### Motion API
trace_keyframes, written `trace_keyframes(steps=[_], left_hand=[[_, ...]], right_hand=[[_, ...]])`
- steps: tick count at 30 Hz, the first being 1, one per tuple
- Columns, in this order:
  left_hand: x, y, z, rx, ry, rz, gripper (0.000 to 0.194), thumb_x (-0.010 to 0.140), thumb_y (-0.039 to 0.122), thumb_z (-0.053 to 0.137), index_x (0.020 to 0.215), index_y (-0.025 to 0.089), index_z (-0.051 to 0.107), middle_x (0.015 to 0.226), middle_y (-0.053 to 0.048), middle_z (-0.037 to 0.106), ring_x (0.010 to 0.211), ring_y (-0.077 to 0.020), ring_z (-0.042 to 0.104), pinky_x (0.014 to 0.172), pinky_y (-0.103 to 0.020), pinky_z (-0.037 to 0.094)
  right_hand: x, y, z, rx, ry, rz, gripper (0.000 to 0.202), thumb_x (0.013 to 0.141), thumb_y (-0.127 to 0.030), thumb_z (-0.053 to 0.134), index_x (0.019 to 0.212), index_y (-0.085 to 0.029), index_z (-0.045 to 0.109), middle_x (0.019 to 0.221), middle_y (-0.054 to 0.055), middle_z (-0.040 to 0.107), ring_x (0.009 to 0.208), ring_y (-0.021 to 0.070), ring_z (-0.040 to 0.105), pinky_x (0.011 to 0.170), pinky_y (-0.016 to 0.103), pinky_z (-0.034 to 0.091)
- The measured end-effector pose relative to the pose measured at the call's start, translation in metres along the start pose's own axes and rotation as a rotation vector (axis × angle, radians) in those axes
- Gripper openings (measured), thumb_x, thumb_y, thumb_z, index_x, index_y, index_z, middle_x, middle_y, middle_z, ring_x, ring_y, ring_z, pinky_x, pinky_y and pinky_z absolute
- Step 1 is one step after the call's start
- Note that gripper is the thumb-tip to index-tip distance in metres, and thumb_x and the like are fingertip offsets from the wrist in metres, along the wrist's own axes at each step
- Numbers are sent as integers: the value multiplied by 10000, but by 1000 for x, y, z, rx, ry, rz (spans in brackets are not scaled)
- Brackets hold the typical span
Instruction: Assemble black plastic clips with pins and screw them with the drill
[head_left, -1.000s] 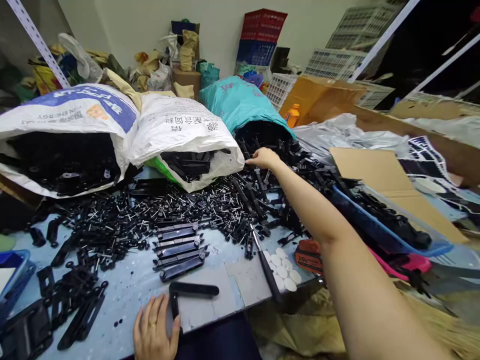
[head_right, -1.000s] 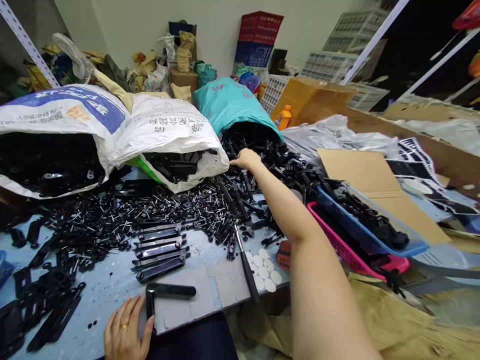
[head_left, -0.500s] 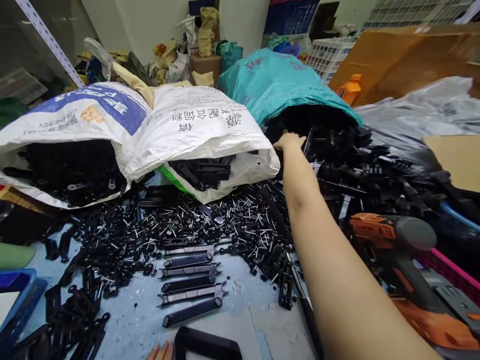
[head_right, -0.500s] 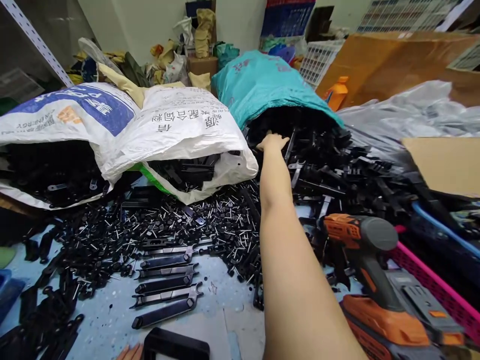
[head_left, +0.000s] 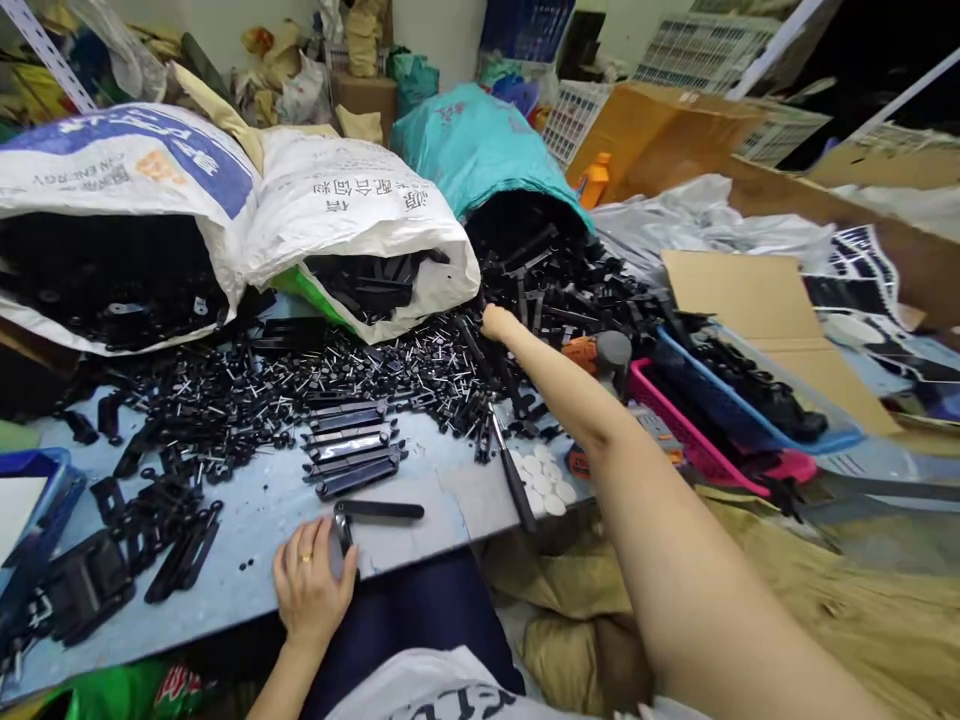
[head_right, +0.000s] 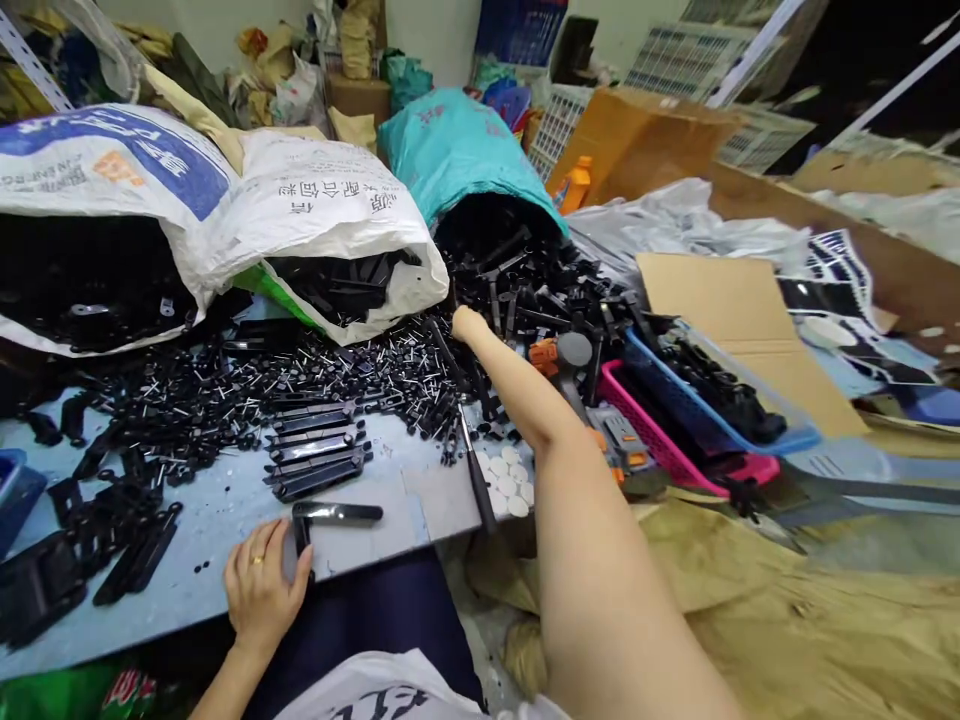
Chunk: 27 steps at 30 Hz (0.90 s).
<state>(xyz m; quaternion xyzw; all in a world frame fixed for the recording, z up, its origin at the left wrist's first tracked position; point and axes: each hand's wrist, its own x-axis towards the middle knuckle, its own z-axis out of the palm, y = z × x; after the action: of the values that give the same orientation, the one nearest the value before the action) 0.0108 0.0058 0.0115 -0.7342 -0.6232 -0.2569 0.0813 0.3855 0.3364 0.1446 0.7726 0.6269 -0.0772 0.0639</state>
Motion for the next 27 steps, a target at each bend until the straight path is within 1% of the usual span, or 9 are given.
trace_keyframes(steps=[2,5,8,10,12,15,19,24,27], left_hand=[[10,5,-9,-39,-24,38,451,860,336,493,1260,127,497,1154,-171,588,1174,-311,471,1016,-530,278],[34,20,-19,-135,-198,327,368,880,268,472,1233,176,521,1187,-123,582,1179,-265,466,1044,-480,266],[59,36,-18,-158,-398,514,328,883,237,477,1203,198,537,1149,-106,593,1090,-238,515,948,-416,365],[70,44,-12,-125,-478,562,307,898,227,456,1192,197,538,1070,-103,613,1003,-227,546,851,-382,408],[78,46,-5,-71,-535,578,302,912,216,428,1194,186,531,985,-95,627,930,-218,563,781,-352,420],[87,39,3,24,-569,480,301,913,221,428,1194,165,521,946,-96,628,885,-217,574,707,-318,425],[91,31,2,40,-573,444,336,920,234,412,1240,159,484,973,-99,625,895,-211,576,687,-297,430],[72,38,-10,39,-546,491,359,924,196,376,1265,136,474,937,-109,625,907,-231,572,731,-333,435],[62,38,-14,52,-551,456,360,930,207,364,1267,140,471,957,-115,625,923,-241,569,743,-347,439]], right_hand=[[-31,0,-2,-20,16,-14,456,832,-292,582,1202,-40,491,1142,234,587,1064,291,564,850,355,433],[-80,-2,-13,-59,98,-75,416,880,-385,488,1187,-104,503,1136,200,593,1062,290,543,859,379,407],[-141,-18,-8,-134,255,-426,376,901,-417,414,1091,-127,558,1082,183,605,1061,290,497,864,381,372],[-186,-33,15,-185,269,-751,341,912,-382,384,1048,-142,584,1071,168,607,1032,279,483,837,374,372],[-227,-42,48,-212,145,-995,294,919,-271,352,1061,-179,593,1056,131,622,976,238,507,796,345,389],[-268,-38,91,-184,76,-1088,319,877,-166,392,1131,-236,572,1159,86,601,1037,204,513,811,324,404],[-281,-19,111,-101,122,-969,423,873,-99,332,1250,-208,489,1332,100,493,1214,201,440,944,363,370],[-276,-42,119,41,87,-288,405,922,-446,352,1119,-136,524,1022,168,646,949,261,624,777,343,462],[-276,-63,122,47,-31,-157,432,898,-508,375,1039,-132,535,942,171,667,873,287,645,716,346,466]])
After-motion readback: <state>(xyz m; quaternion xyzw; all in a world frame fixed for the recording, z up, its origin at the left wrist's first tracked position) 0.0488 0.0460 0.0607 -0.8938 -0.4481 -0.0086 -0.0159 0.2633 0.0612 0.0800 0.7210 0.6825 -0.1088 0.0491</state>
